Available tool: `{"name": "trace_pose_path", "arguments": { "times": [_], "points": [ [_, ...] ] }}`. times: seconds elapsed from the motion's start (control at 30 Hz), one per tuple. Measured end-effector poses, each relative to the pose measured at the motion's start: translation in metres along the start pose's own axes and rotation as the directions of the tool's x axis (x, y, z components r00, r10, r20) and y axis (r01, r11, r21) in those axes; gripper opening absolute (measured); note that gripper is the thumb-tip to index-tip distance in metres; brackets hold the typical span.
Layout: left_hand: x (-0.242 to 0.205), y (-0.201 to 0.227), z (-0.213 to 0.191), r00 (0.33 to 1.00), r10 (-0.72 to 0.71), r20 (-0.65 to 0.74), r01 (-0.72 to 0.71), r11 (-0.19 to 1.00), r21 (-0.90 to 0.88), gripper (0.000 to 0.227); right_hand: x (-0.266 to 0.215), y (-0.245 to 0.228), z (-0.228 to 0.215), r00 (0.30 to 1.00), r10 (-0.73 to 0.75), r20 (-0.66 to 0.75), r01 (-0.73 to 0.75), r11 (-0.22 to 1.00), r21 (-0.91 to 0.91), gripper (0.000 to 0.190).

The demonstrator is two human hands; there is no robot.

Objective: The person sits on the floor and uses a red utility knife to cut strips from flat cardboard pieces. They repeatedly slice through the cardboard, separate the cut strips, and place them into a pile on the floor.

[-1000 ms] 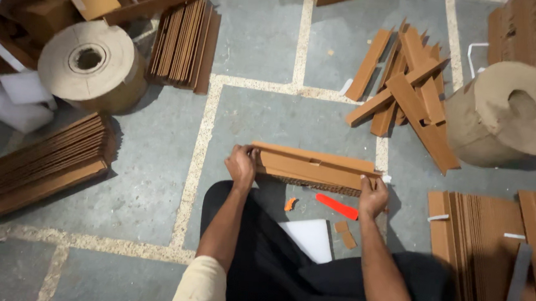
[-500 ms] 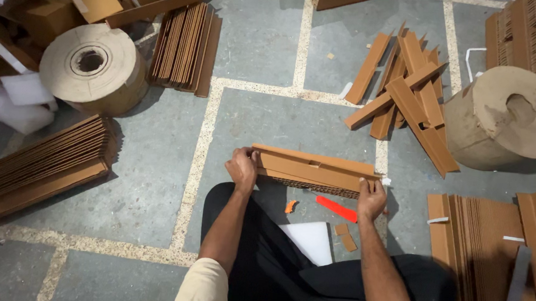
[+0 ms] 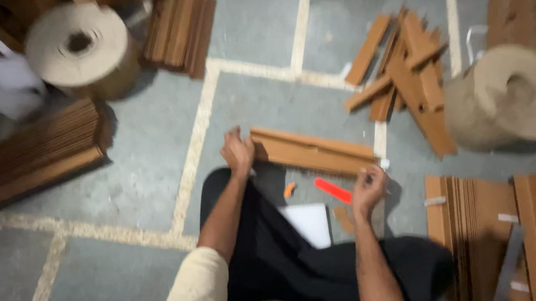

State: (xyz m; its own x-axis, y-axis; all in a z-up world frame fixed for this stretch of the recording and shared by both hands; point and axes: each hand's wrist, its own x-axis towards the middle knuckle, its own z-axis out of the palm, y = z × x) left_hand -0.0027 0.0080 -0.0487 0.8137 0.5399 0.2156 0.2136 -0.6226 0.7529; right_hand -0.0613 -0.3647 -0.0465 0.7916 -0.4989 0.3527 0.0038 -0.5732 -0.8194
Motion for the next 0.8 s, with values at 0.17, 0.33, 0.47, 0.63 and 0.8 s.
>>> {"name": "trace_pose_path", "arguments": {
  "times": [0.17,0.33,0.47,0.63,0.8],
  "points": [
    [0.006,0.009,-0.003,1.000,-0.003,-0.013,0.002,0.998,-0.067,0.060,-0.059,0.004,0.007,0.781,-0.064,0.621,0.356,0.862,-0.360,0.049],
    [0.004,0.046,-0.035,0.916,0.400,0.022,-0.400,0.914,0.064,0.057,-0.078,0.004,0.013,0.744,0.199,0.638,0.365,0.679,-0.637,0.047],
    [0.000,0.091,-0.033,0.666,0.619,0.416,-0.669,0.742,-0.033,0.051,-0.073,0.021,0.019,0.804,-0.032,0.593,0.493,0.593,-0.636,0.039],
    [0.003,0.104,0.042,0.393,0.518,0.760,-0.833,0.550,0.056,0.035,-0.072,0.017,0.015,0.734,0.141,0.665,0.513,0.527,-0.678,0.033],
    [0.020,0.095,0.064,0.311,0.448,0.838,-0.798,0.602,-0.026,0.030,-0.055,-0.032,-0.003,0.587,0.302,0.751,0.412,0.687,-0.599,0.032]
  ]
}}
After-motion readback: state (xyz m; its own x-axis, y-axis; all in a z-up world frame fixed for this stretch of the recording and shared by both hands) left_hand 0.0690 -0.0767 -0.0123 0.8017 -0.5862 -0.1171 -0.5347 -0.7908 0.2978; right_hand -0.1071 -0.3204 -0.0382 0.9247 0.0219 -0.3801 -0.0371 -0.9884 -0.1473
